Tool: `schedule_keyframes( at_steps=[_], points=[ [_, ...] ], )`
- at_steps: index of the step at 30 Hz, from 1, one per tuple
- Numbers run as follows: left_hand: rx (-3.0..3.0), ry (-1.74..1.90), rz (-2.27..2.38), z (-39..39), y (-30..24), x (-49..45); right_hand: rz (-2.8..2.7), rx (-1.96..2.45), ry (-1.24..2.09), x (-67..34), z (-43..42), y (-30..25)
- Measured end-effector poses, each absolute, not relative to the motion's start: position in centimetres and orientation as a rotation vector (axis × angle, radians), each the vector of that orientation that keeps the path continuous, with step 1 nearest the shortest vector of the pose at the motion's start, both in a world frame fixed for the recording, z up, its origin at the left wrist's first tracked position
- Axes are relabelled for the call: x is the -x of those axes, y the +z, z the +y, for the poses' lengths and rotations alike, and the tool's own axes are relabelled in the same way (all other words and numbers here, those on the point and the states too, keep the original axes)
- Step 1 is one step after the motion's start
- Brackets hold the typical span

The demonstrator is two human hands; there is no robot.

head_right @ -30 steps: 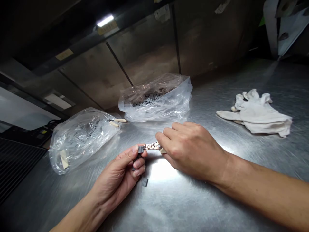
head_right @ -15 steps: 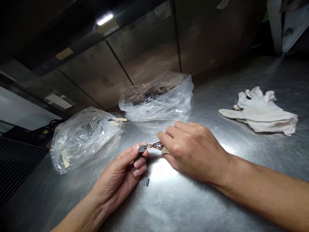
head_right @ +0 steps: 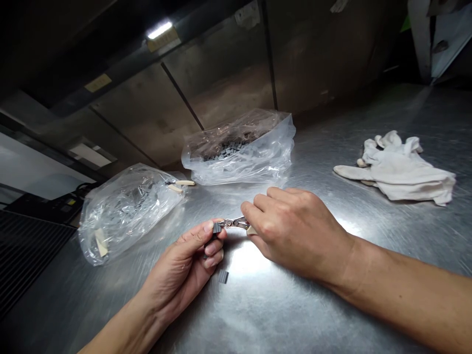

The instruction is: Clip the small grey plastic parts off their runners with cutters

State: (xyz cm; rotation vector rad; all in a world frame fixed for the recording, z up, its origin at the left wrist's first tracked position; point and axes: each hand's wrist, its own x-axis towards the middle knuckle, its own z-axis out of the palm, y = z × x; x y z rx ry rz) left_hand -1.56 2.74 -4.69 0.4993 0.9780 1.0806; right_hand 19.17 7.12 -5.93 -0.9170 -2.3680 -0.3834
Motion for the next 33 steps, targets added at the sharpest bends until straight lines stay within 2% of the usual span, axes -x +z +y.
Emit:
schedule_keyframes(
  at_steps=[19,33],
  points=[
    [-0.471,1.057,0.972,2.61,-4.35,1.67,-2.379,0.830,-0.231,-19.43,7.24,-6.38],
    [-0.434,1.049,0.936,2.61,-4.37,1.67,-2.301,0.884,-0.263,-18.56,6.92,-5.94]
  ],
)
